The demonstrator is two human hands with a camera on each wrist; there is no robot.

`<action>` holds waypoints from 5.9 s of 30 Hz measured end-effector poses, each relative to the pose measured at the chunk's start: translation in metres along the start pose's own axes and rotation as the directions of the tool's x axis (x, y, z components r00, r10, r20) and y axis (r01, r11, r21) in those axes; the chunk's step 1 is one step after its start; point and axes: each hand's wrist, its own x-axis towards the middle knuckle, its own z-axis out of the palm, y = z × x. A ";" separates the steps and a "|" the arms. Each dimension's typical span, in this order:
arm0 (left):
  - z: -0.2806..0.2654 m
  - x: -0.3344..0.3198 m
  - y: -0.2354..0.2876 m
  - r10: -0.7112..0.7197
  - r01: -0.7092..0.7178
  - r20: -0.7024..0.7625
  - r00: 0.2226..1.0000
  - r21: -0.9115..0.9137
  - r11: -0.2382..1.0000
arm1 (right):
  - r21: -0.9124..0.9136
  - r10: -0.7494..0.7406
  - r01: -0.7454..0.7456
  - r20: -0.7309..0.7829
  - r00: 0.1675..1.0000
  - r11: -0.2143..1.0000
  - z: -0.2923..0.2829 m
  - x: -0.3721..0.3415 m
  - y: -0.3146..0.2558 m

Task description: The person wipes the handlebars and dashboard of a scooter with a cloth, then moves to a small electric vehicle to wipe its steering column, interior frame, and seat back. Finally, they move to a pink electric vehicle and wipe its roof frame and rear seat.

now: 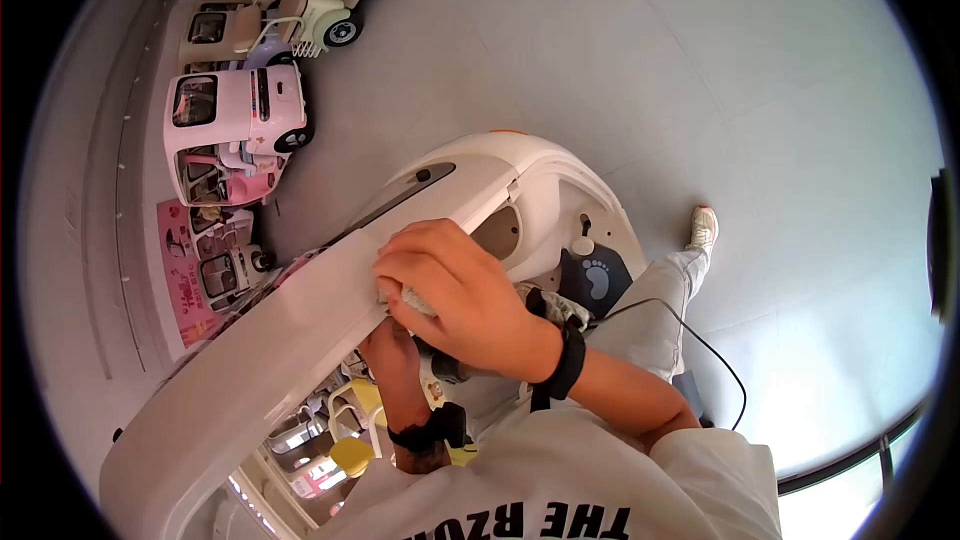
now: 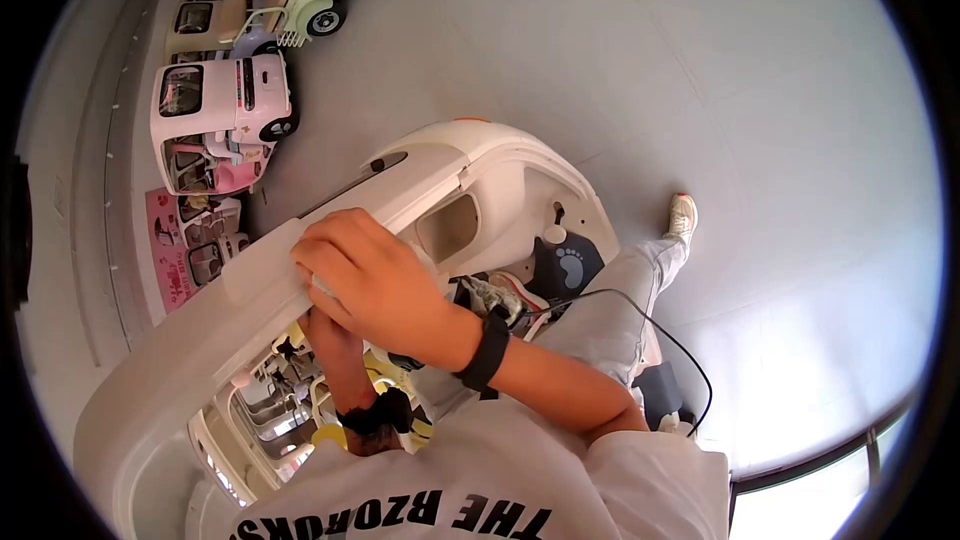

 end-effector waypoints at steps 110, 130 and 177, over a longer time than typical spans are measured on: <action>-0.683 0.645 0.002 0.499 0.807 -0.835 -0.231 0.121 0.578 | -0.309 -0.463 -0.568 0.351 -0.814 0.763 1.112 -0.113 0.522; -1.006 0.852 -0.084 0.036 0.641 -0.976 -0.214 -0.113 0.760 | -0.271 -0.314 -0.411 0.338 -0.887 0.870 1.416 -0.263 0.649; -1.204 2.116 0.216 0.077 0.025 0.206 0.975 -0.451 0.892 | 0.149 0.487 -0.779 0.704 0.516 0.609 2.036 0.498 1.228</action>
